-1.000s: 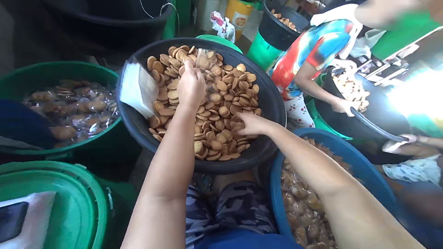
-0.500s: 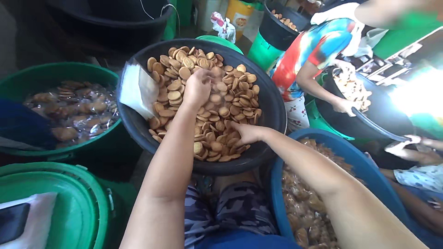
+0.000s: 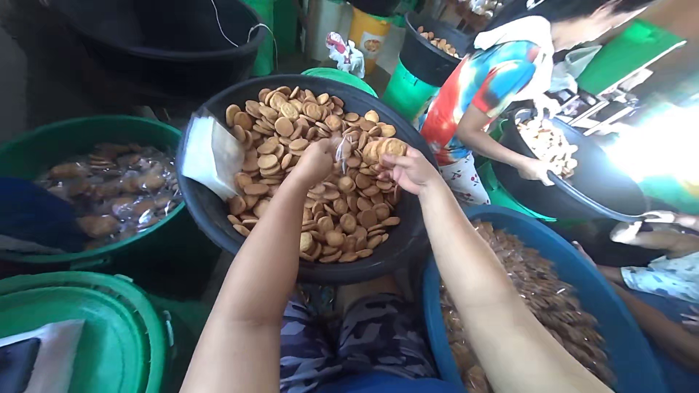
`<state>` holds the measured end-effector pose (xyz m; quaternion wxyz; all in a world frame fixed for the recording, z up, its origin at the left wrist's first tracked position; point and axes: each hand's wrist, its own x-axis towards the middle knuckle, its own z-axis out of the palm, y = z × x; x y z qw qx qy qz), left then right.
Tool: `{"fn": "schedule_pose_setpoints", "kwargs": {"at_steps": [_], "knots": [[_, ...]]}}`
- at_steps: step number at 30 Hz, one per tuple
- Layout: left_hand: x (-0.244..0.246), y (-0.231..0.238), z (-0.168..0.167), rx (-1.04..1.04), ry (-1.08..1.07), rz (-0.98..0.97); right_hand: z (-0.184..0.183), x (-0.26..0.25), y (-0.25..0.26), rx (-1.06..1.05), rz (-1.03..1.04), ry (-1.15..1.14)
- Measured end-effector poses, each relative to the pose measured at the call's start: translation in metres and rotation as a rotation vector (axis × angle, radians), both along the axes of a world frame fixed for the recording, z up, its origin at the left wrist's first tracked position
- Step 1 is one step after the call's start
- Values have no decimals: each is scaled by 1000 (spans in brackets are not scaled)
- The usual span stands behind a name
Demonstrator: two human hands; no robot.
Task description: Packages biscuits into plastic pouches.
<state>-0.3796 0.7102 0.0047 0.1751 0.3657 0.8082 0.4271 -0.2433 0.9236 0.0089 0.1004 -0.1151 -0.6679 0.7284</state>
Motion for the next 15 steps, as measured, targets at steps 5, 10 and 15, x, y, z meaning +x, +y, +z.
{"fn": "schedule_pose_setpoints", "kwargs": {"at_steps": [5,10,15], "knots": [[7,0,-7,-227,86,-112,-15,-13,-23,-19,-89,26],[5,4,-8,-116,55,-240,-21,-7,-18,148,111,-140],[9,11,-11,-78,96,-191,-24,-5,-13,122,138,-197]]}}
